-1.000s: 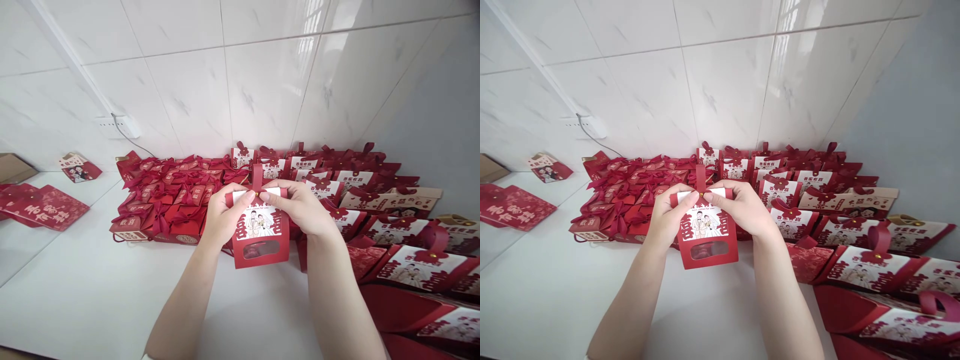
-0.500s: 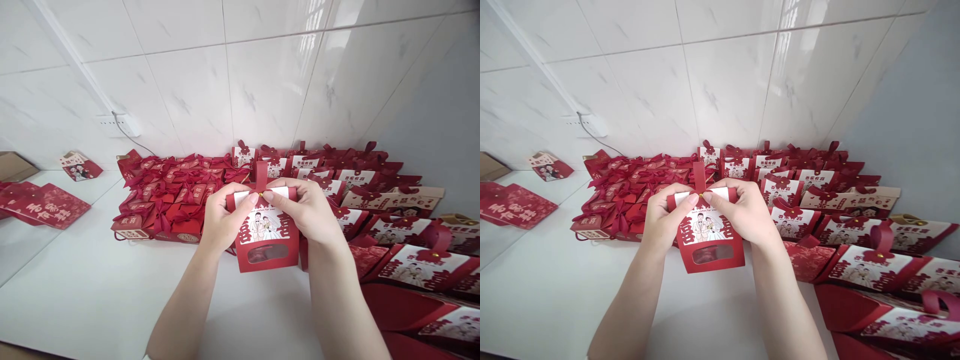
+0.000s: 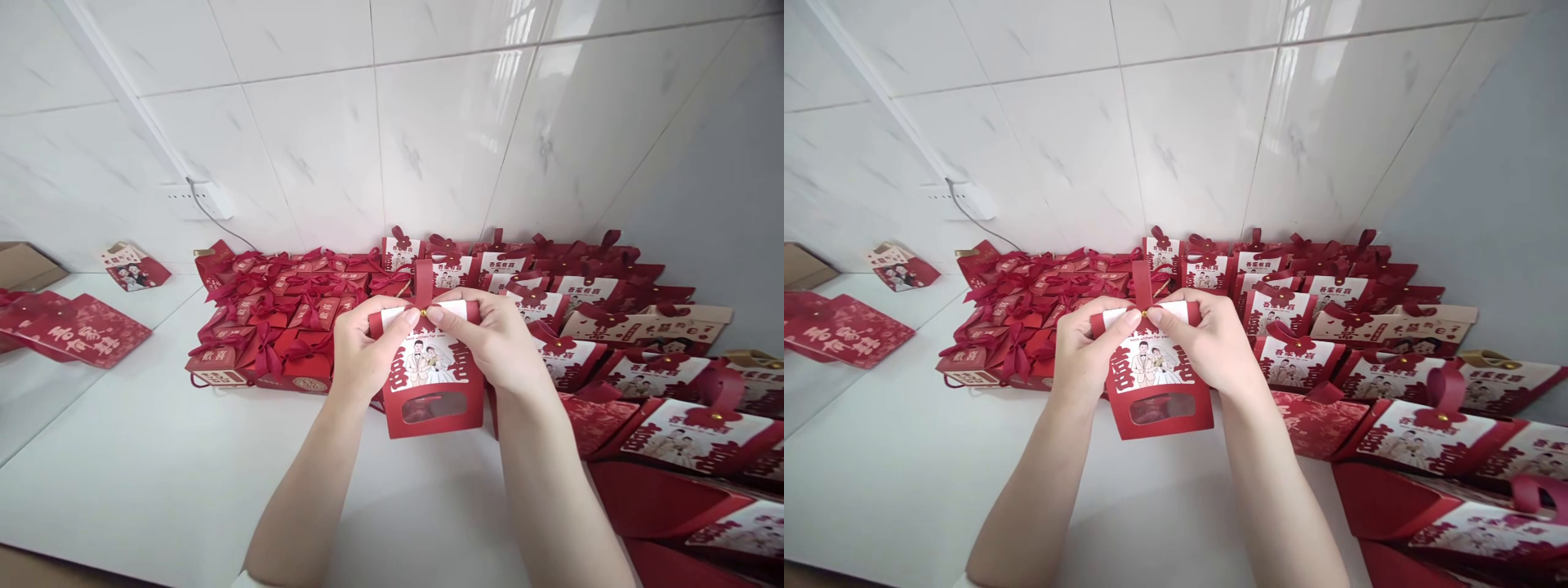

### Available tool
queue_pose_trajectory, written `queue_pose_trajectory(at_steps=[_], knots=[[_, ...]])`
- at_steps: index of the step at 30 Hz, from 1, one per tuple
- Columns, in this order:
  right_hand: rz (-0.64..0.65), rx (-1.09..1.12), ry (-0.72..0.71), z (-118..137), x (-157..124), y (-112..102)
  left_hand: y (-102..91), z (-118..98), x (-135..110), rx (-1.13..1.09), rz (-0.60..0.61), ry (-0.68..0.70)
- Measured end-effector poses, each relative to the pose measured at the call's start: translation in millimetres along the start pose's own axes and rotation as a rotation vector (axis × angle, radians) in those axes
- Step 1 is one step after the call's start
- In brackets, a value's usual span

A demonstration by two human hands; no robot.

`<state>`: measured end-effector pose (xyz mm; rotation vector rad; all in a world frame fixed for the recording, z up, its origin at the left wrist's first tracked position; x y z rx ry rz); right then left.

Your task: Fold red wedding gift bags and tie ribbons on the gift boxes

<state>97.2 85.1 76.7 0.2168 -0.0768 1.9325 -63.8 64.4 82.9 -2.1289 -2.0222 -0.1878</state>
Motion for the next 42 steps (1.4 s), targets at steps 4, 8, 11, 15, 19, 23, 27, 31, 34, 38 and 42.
queue_pose_trajectory(at_steps=[4, 8, 11, 15, 19, 23, 27, 31, 34, 38, 42], knots=[[-0.035, 0.138, -0.001, -4, 3, 0, 0.9, 9, 4, -0.166, -0.028, 0.009], [-0.025, 0.223, -0.002, -9, 7, 0, 1.6, 20, 9, -0.352, 0.05, -0.057], [-0.019, 0.201, -0.018, -8, 6, 0, -0.5, 20, 9, -0.377, 0.054, -0.047], [-0.027, 0.186, -0.035, -6, 6, 0, 0.3, 17, 8, -0.354, 0.016, -0.046], [-0.049, 0.297, 0.019, -11, 8, -2, 1.6, 15, 7, -0.339, -0.013, -0.034], [-0.049, 0.381, 0.075, -17, 10, -5, -4.1, 15, 8, -0.259, -0.039, 0.064], [-0.026, 0.397, 0.086, -15, 10, -3, -10.6, 13, 7, -0.171, -0.096, 0.162], [-0.029, 0.386, 0.091, -11, 7, 0, -10.3, 11, 7, -0.201, -0.089, 0.176], [-0.076, 0.355, 0.065, -11, 7, -3, -6.5, 12, 10, -0.258, -0.011, 0.106], [-0.222, 0.33, -0.017, -15, 9, -15, -3.9, 14, 11, -0.24, 0.183, 0.028], [-0.4, 0.341, -0.131, -19, 9, -30, -4.8, 15, 5, -0.069, 0.505, -0.117]])
Point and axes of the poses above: each hand's wrist, its own x-axis towards the middle knuckle, its own y-axis out of the palm, z = x × y, the point moved 4 cm from there along x, towards the middle knuckle, and after that the axes turned 10 degrees about z, right-handed, at the moved point
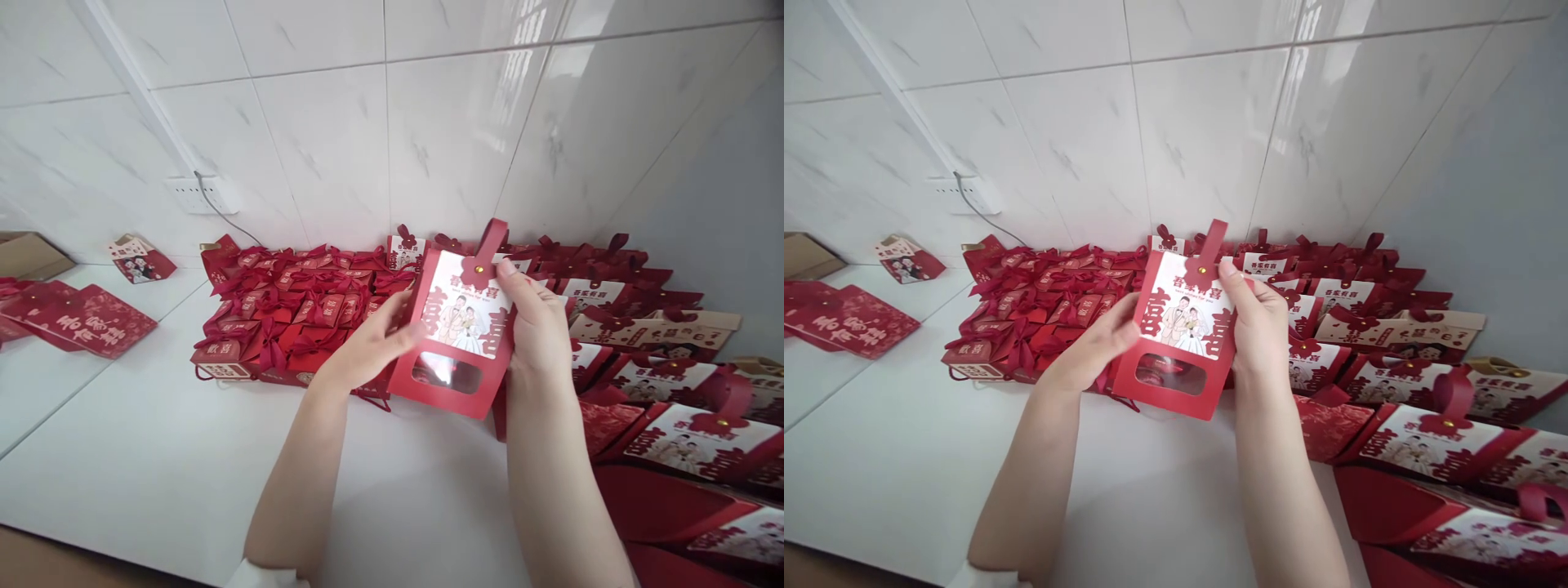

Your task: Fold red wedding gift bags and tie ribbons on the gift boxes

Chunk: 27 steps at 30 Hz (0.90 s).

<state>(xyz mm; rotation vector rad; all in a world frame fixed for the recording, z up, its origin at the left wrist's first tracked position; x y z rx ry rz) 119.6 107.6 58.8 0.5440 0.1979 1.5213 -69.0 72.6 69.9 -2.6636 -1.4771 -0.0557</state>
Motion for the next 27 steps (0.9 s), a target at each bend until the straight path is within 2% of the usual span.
queue_pose_trajectory(at_steps=[3, 6, 11, 16, 18, 21, 27], knots=[[-0.076, 0.011, -0.079, 3, 2, -8, -0.9, 1, -5, 0.133, 0.12, -0.157], [-0.105, 0.023, -0.11, 6, 3, -10, -4.2, 2, -5, 0.163, 0.098, -0.212], [-0.099, 0.065, -0.134, 9, 3, -7, -10.4, 7, 1, 0.023, 0.004, -0.138], [-0.171, -0.002, -0.166, 9, 1, -10, -11.8, 11, 2, -0.035, -0.028, -0.063], [-0.161, -0.031, -0.197, 11, 0, -12, -10.6, 11, 3, -0.068, -0.045, -0.042], [-0.051, -0.08, -0.216, 16, -1, -11, -9.3, 11, 5, -0.111, -0.107, 0.006], [0.368, -0.106, -0.011, 16, -5, 2, -5.3, 9, 10, -0.273, -0.194, 0.174]])
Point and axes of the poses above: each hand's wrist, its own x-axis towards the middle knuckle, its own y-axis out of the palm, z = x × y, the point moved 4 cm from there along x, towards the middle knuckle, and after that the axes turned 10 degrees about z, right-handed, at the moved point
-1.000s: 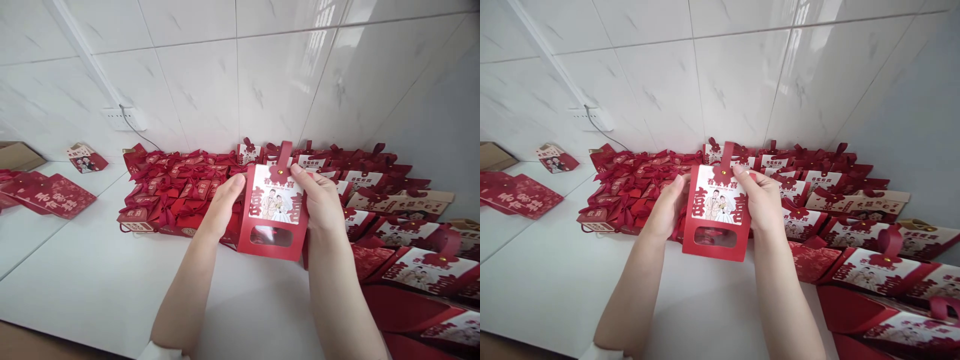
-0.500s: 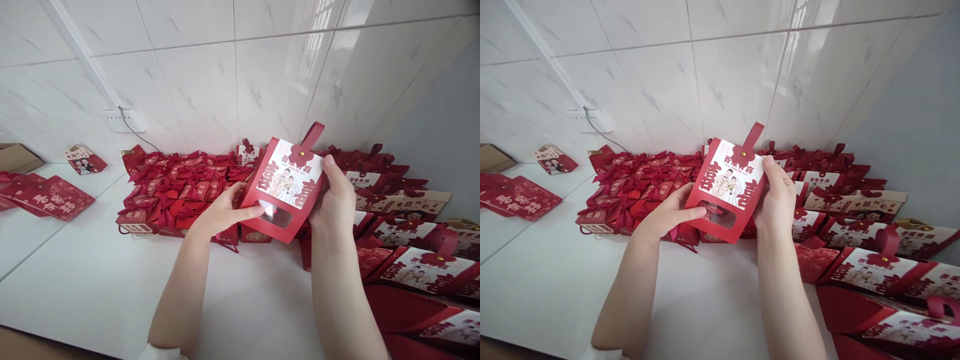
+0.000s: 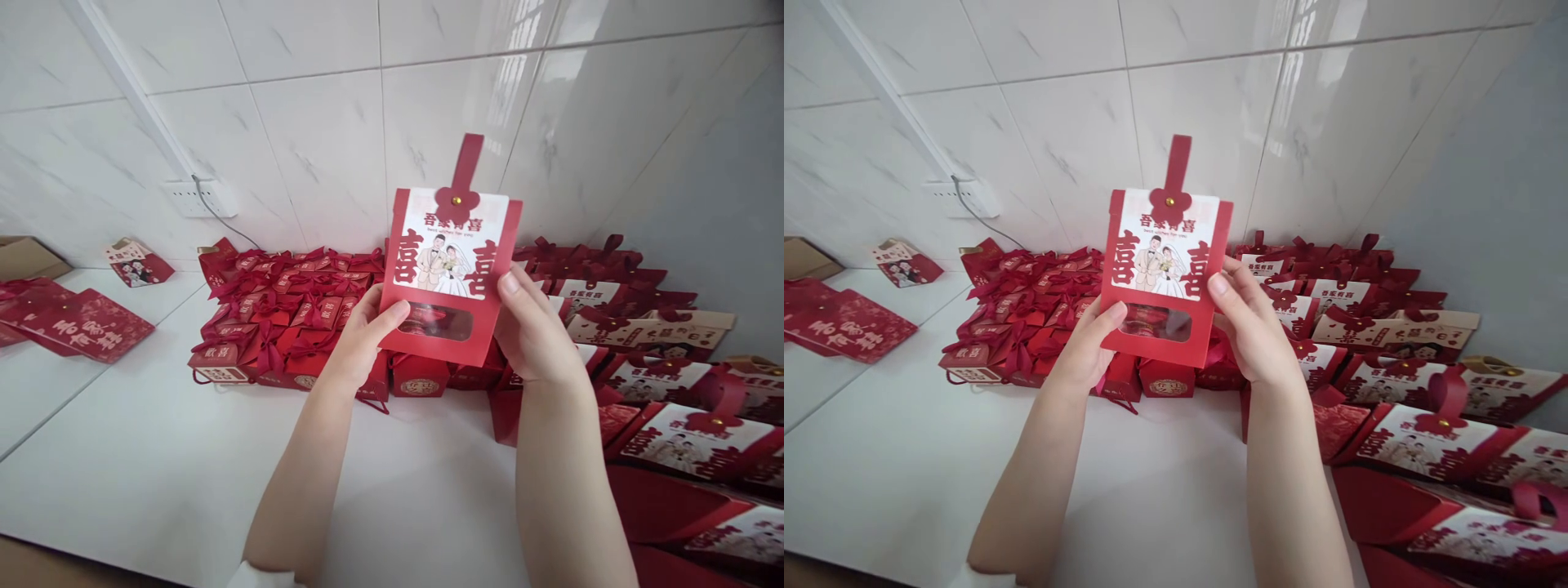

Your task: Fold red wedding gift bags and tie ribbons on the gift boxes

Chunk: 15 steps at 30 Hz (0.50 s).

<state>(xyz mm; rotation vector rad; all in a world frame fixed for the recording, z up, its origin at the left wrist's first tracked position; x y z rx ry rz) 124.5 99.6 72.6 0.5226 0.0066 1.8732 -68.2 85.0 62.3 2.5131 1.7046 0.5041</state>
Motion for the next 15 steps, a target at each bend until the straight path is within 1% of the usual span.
queue_pose_trajectory(at_steps=[2, 3, 8, 11, 15], knots=[[0.088, -0.005, 0.015, 2, -2, 5, 1.1, 1, 1, -0.026, -0.011, 0.044], [0.112, -0.017, 0.011, 3, -3, 7, 1.2, 1, 2, -0.03, -0.015, 0.067], [0.177, -0.058, -0.05, 10, -7, 11, -2.8, 5, 2, -0.035, -0.027, 0.167], [0.183, -0.06, -0.077, 12, -8, 11, -4.5, 6, 2, -0.031, -0.017, 0.19], [0.147, -0.089, -0.055, 12, -9, 9, -5.2, 4, 2, -0.012, -0.04, 0.177]])
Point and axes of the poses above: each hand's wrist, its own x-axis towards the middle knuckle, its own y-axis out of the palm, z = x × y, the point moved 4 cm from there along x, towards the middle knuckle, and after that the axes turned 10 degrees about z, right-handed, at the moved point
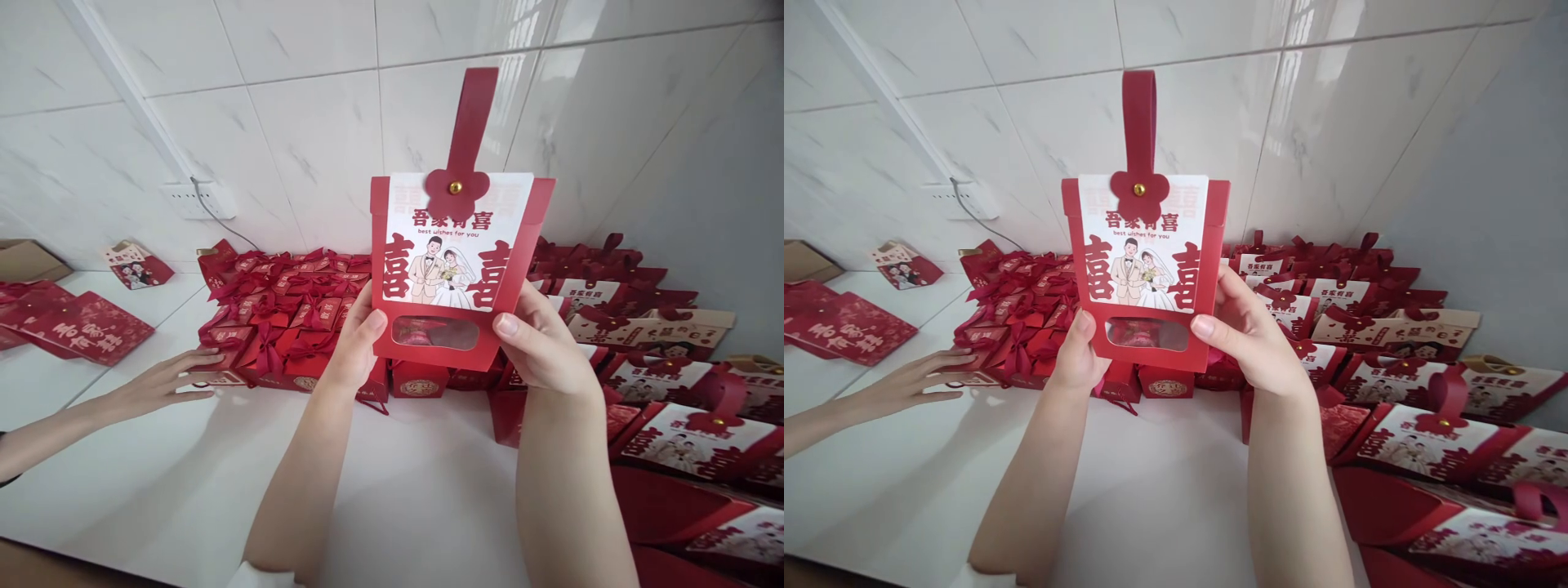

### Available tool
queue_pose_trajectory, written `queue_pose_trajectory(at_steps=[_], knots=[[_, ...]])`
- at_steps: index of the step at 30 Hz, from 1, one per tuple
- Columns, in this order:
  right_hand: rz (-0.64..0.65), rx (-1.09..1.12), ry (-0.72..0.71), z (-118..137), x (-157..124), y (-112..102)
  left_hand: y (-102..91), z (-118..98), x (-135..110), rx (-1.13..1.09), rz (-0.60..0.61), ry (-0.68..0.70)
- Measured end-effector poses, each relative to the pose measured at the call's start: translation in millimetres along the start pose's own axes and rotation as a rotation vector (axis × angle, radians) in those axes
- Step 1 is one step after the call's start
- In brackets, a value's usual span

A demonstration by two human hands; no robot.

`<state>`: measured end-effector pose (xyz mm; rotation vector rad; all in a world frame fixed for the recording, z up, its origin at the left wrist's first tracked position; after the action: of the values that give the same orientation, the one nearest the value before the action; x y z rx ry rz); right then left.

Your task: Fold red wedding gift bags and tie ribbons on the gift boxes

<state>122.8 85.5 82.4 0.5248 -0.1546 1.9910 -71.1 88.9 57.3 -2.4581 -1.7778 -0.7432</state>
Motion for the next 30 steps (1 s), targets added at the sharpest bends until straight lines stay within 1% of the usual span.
queue_pose_trajectory(at_steps=[7, 9, 13, 16, 19, 24, 30], knots=[[0.038, 0.037, -0.001, -2, 2, 1, 2.6, -4, 2, -0.003, 0.027, 0.019], [0.038, 0.042, 0.003, -4, 3, 1, 3.1, -4, 2, -0.009, 0.006, -0.009], [-0.017, 0.038, 0.064, -10, 4, 0, 3.3, -2, 1, -0.03, -0.047, -0.09], [-0.045, 0.045, 0.097, -12, 4, 0, 1.9, -1, 2, -0.028, -0.059, -0.118], [-0.044, 0.044, 0.083, -10, 5, 0, 0.4, -2, 2, -0.011, -0.06, -0.112], [0.001, 0.052, 0.035, -4, 6, 2, 2.5, -2, 2, -0.024, -0.039, -0.083], [0.023, 0.04, 0.058, -3, 5, 1, 2.0, -2, 3, -0.006, -0.029, -0.09]])
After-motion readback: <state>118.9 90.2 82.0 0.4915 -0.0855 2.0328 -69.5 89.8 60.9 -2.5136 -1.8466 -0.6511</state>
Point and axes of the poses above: each hand's wrist, its own x-axis towards the middle knuckle, its own y-axis out of the palm, z = x × y, the point moved 4 cm from there along x, towards the middle knuckle, and after that the axes turned 10 degrees about z, right-handed, at the moved point
